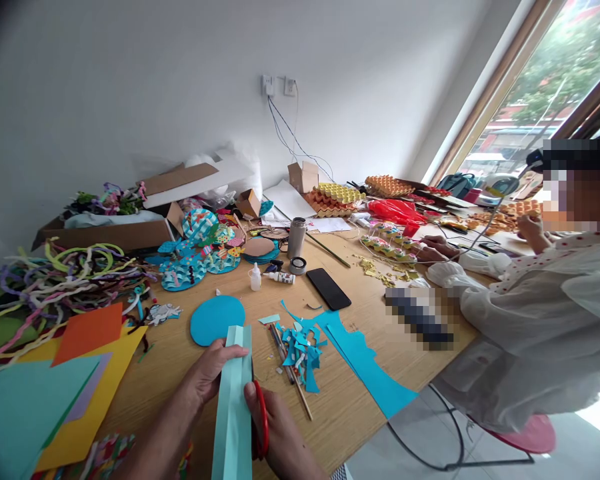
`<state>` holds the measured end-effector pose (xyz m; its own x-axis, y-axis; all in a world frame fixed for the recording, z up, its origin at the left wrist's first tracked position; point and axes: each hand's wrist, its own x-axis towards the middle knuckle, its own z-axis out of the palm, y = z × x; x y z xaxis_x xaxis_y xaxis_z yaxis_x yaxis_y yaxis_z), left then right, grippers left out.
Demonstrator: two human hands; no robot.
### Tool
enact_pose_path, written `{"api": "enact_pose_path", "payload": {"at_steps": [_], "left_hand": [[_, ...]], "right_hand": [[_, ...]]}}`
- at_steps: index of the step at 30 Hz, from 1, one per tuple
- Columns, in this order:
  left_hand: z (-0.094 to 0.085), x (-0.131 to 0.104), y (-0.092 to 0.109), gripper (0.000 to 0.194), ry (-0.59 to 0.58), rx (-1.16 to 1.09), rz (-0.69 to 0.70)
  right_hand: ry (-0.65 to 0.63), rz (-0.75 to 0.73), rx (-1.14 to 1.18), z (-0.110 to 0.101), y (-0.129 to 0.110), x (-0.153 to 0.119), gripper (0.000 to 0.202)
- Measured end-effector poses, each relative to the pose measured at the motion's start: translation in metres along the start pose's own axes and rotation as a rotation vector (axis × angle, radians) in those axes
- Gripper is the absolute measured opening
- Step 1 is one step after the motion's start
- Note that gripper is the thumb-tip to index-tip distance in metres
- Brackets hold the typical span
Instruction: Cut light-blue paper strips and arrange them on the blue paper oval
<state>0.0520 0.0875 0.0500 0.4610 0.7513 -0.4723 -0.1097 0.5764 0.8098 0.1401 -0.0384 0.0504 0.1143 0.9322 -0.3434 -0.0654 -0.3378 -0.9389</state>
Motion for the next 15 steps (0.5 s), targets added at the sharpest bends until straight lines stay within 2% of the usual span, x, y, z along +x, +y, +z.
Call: {"api": "enact_pose_path", "payload": {"at_steps": [4, 11, 15], "left_hand": [[0.0019, -0.0008, -0.0022, 0.021, -0.005, 0.01, 0.014], [0.0045, -0.0007, -0.0058, 0.023, -0.017, 0.04, 0.029], [0.0048, -0.0006, -0.0063, 0.021, -0.006, 0.044, 0.041]], "right_hand": [[0.026, 0.021, 0.009, -0.001, -0.0053, -0.0023, 0.068], [0.147, 0.069, -0.014, -0.0027, -0.0042, -0.0057, 0.066], [0.138, 0.071, -0.024, -0.0017, -0.0028, -0.0052, 0.066]]}}
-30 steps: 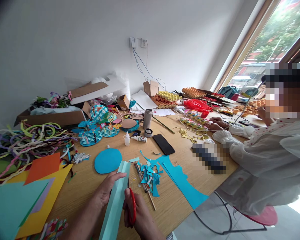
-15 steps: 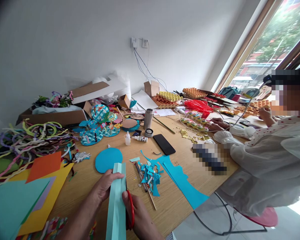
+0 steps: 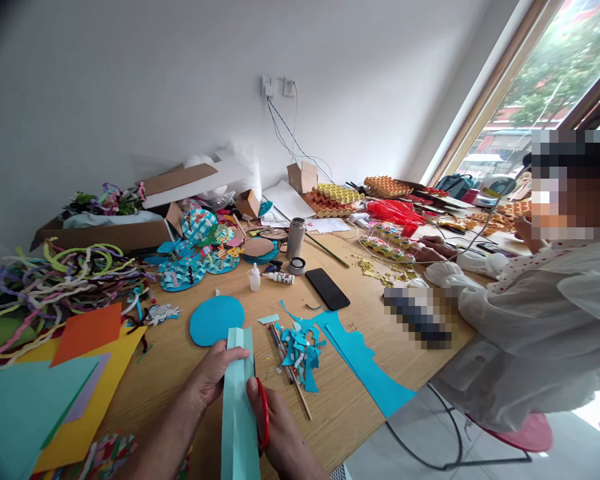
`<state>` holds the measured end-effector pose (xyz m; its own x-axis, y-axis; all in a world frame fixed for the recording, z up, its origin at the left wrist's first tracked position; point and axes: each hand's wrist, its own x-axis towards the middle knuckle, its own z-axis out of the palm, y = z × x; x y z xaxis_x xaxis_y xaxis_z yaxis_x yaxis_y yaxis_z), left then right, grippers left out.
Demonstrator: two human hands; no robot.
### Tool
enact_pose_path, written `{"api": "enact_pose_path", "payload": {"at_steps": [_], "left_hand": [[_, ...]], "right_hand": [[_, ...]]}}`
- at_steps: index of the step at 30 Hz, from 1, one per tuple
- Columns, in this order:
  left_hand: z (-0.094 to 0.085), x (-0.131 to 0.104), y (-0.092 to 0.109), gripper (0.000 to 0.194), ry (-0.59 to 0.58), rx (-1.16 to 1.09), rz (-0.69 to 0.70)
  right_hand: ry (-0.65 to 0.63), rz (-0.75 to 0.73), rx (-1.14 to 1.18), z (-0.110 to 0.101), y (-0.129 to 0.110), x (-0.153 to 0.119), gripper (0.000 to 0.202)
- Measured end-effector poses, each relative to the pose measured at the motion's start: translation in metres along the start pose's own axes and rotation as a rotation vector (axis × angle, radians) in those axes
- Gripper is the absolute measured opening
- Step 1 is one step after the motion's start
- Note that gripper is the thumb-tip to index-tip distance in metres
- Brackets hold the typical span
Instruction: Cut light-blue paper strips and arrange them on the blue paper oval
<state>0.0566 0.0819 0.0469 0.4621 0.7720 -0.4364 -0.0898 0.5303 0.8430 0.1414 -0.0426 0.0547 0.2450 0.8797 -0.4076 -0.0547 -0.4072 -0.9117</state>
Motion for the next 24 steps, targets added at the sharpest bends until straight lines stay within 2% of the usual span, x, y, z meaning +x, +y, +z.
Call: {"api": "enact_pose_path", "payload": {"at_steps": [16, 24], "left_hand": [[-0.0008, 0.0004, -0.0016, 0.021, -0.006, 0.026, 0.006], [-0.0002, -0.0009, -0.001, 0.019, 0.005, 0.034, 0.009]], "right_hand": [[-0.045, -0.039, -0.06, -0.0006, 0.0022, 0.0012, 0.064], [-0.047, -0.048, -0.016, -0.0008, 0.0029, 0.0024, 0.062]]}}
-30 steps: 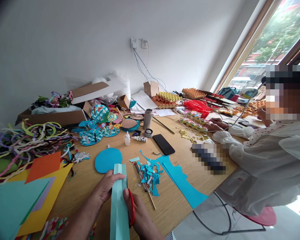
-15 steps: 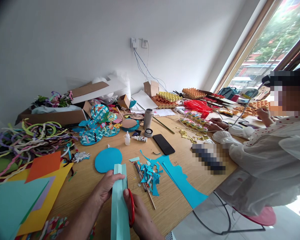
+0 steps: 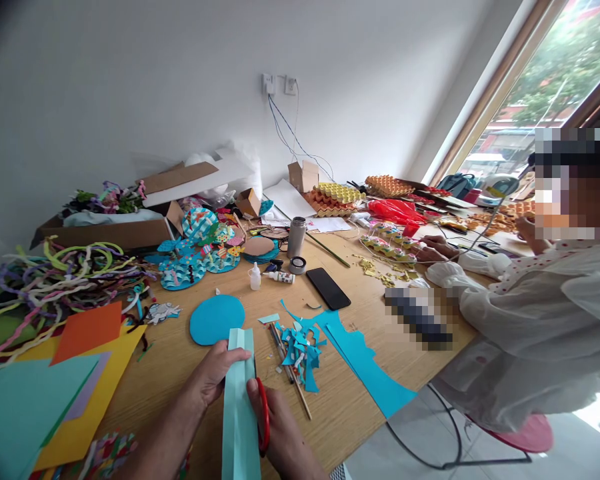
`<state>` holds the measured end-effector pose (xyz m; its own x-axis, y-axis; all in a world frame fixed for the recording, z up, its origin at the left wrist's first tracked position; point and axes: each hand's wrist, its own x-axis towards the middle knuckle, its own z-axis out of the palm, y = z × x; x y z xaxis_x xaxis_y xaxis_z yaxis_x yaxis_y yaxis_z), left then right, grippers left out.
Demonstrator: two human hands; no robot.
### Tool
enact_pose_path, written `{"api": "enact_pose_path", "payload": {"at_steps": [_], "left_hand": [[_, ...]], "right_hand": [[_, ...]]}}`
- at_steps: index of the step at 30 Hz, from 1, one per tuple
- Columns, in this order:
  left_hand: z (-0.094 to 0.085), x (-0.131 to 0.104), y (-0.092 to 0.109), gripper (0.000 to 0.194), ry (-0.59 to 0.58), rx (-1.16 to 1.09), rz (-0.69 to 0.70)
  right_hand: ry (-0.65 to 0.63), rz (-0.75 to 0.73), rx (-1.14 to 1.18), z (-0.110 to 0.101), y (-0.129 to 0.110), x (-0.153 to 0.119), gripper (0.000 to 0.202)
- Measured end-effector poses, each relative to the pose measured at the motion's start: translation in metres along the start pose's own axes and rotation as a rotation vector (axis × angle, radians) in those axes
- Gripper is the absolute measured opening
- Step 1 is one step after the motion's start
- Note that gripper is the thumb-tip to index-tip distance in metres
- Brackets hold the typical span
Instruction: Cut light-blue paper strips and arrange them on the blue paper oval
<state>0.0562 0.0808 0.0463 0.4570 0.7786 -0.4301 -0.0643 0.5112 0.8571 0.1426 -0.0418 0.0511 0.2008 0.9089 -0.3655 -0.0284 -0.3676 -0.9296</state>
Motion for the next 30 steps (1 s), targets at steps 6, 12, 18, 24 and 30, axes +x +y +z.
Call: {"api": "enact_pose_path", "payload": {"at_steps": [6, 12, 18, 24, 30], "left_hand": [[-0.0002, 0.0012, -0.0015, 0.02, 0.006, -0.004, -0.001], [-0.0011, 0.0051, -0.0031, 0.024, -0.027, 0.014, -0.017], [0.0005, 0.0027, -0.0033, 0.023, -0.041, 0.025, -0.026], [0.0004, 0.0021, -0.0028, 0.024, -0.043, 0.036, -0.018], [0.0021, -0.0004, -0.0016, 0.022, -0.066, 0.055, -0.008]], "right_hand": [[-0.002, -0.004, 0.006, 0.0009, -0.0021, -0.0009, 0.061], [-0.02, 0.003, 0.043, 0.0006, -0.0054, 0.0003, 0.062], [0.052, -0.001, 0.033, -0.0018, -0.003, 0.0022, 0.061], [0.059, 0.025, -0.008, -0.0036, -0.0035, 0.0004, 0.062], [0.017, 0.023, 0.027, -0.0036, -0.0003, 0.0052, 0.062]]}}
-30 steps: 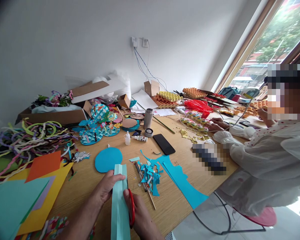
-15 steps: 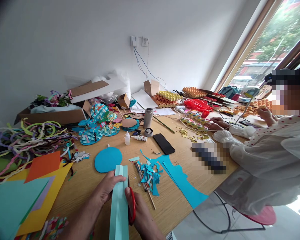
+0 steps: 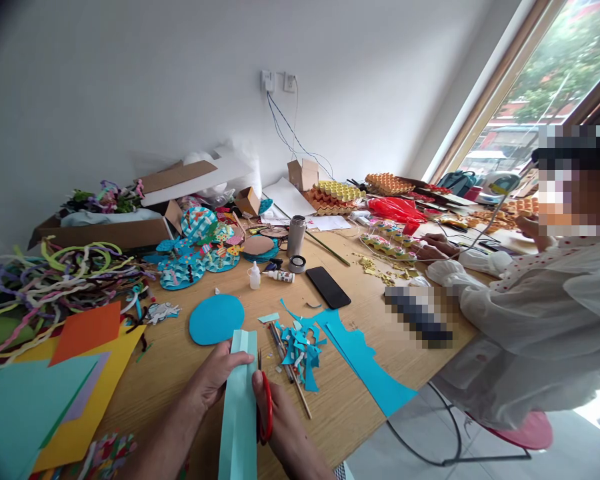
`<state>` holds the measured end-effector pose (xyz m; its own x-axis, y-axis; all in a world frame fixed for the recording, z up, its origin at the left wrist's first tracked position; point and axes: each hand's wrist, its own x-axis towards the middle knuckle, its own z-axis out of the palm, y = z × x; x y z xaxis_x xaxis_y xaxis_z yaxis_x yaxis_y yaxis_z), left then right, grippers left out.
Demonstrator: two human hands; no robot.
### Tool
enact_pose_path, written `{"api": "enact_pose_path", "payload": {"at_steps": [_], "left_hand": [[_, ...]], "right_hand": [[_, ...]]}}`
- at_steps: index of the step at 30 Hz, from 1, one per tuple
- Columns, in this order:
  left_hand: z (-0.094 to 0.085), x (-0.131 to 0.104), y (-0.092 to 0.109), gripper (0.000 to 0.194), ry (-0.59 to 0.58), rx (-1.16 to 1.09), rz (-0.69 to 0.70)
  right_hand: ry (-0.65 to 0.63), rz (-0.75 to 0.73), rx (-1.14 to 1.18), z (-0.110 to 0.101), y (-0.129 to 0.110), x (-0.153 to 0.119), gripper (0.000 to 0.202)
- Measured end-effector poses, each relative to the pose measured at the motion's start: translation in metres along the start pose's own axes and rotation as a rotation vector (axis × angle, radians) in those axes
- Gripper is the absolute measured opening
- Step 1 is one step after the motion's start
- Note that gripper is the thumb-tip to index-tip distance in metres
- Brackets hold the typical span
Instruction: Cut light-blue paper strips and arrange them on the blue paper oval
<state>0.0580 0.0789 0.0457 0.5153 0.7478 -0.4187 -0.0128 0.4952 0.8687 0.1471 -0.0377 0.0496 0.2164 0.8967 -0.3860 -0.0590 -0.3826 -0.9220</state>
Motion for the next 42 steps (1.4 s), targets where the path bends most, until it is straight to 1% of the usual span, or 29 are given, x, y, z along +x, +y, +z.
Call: {"api": "enact_pose_path", "payload": {"at_steps": [10, 15, 21, 29, 36, 42], "left_hand": [[0.001, 0.001, -0.003, 0.018, -0.037, 0.05, -0.019], [0.0, 0.004, -0.005, 0.015, -0.049, 0.073, -0.033], [-0.001, 0.005, -0.006, 0.018, -0.04, 0.083, -0.028], [0.0, 0.005, -0.007, 0.02, -0.04, 0.074, -0.036], [-0.001, 0.005, -0.009, 0.019, -0.032, 0.06, -0.048], [-0.001, 0.006, -0.01, 0.018, -0.014, 0.056, -0.062]], "right_hand": [[-0.065, -0.077, 0.024, -0.001, -0.001, 0.005, 0.056], [-0.047, -0.098, -0.007, -0.001, 0.003, 0.006, 0.054], [-0.06, -0.158, -0.017, -0.002, 0.011, 0.009, 0.052], [-0.035, -0.132, -0.066, -0.001, 0.009, 0.011, 0.056], [-0.027, -0.128, -0.048, 0.0, 0.008, 0.01, 0.056], [0.01, -0.134, -0.062, 0.001, 0.011, 0.01, 0.056]]}}
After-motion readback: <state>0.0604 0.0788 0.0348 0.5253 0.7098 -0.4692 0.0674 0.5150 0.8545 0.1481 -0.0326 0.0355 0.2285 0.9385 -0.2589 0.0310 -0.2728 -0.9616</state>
